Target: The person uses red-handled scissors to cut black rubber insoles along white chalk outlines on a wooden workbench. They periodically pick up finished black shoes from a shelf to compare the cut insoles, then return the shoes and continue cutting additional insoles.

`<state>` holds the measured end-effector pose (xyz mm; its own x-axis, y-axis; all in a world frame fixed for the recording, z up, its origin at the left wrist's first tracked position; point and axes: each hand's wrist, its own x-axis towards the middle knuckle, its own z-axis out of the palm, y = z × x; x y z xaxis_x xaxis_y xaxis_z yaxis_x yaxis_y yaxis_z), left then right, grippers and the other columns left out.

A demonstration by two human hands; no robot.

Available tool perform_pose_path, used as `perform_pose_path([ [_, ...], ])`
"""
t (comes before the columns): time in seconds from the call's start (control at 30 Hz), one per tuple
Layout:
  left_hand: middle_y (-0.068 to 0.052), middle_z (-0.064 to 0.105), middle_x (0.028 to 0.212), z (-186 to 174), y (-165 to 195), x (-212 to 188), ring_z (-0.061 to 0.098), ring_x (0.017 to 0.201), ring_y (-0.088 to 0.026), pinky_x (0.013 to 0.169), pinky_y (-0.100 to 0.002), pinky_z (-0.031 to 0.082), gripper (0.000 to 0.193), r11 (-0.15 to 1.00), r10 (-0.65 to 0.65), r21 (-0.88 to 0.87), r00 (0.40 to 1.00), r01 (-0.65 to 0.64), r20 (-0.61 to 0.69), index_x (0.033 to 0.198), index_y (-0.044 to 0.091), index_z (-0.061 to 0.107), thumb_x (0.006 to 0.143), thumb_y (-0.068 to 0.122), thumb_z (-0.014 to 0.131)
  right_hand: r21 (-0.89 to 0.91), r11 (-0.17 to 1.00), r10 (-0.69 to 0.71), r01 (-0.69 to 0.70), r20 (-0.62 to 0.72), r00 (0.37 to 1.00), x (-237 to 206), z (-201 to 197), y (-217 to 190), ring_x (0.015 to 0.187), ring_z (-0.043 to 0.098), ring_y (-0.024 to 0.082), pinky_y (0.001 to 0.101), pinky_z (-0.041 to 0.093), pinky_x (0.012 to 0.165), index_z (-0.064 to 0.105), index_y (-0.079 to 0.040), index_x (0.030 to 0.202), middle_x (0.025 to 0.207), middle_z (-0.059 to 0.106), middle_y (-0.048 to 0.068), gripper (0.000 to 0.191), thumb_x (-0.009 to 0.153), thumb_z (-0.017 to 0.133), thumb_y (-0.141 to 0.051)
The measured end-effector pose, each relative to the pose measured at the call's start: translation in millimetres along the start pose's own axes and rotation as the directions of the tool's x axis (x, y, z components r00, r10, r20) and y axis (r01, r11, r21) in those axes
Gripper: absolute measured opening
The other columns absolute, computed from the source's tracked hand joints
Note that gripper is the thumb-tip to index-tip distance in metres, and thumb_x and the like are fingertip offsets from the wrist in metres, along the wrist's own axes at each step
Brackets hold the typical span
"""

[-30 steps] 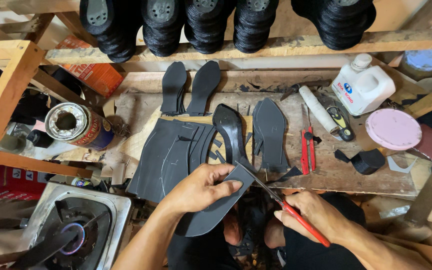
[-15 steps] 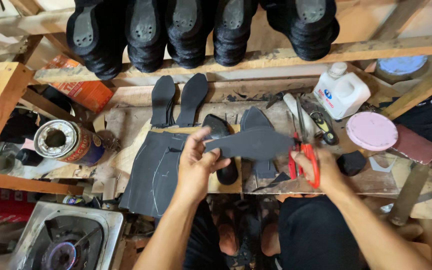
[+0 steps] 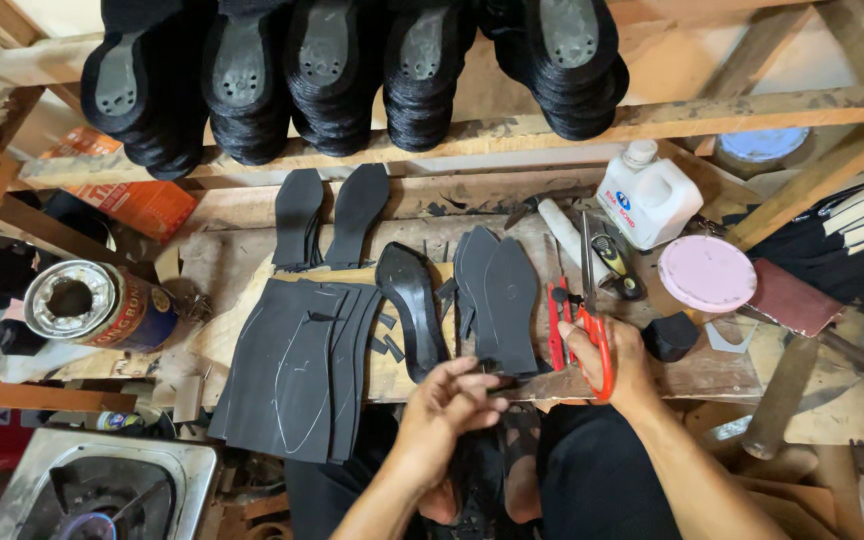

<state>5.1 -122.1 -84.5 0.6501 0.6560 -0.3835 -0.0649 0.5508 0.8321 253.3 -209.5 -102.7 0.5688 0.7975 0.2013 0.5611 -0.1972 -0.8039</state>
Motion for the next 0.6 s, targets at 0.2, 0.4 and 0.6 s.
perform_pose_path([
  [0.2,-0.008,0.076,0.100,-52.6,58.3,17.2,0.071,0.091,-0.017,0.081,-0.030,0.057,0.026,0.683,0.590,0.543,0.807,-0.489,-0.015,0.120,-0.001,0.068,0.097,0.012,0.066,-0.003,1.000,0.027,-0.027,-0.012,1.000,-5.6,0.3,-4.1,0.049,0.059,0.025,0.0389,0.047,0.051,0.068,-0.006,0.079,0.054,0.059,0.010,0.033,0.090,0.070,-0.036],
  [0.4,-0.010,0.074,0.098,-110.5,94.9,38.2,0.068,0.081,-0.014,0.073,-0.029,0.053,0.028,0.460,0.692,0.834,0.712,-0.306,-0.120,0.120,0.000,0.068,0.095,0.013,0.067,-0.488,0.853,0.252,-0.187,0.071,0.965,19.6,-0.5,-22.9,0.083,0.070,0.040,0.0496,0.053,0.075,0.076,-0.005,0.091,0.082,0.072,0.022,0.058,0.079,0.072,-0.062],
  [0.6,-0.008,0.075,0.096,-134.4,86.9,46.6,0.069,0.077,-0.012,0.070,-0.027,0.055,0.027,0.676,0.631,0.628,0.743,-0.385,-0.225,0.119,-0.002,0.067,0.097,0.014,0.064,-0.613,0.763,0.326,-0.207,0.088,0.941,44.5,-1.6,-43.3,0.093,0.072,0.042,0.0515,0.056,0.083,0.076,-0.007,0.102,0.093,0.075,0.023,0.049,0.082,0.070,-0.052],
])
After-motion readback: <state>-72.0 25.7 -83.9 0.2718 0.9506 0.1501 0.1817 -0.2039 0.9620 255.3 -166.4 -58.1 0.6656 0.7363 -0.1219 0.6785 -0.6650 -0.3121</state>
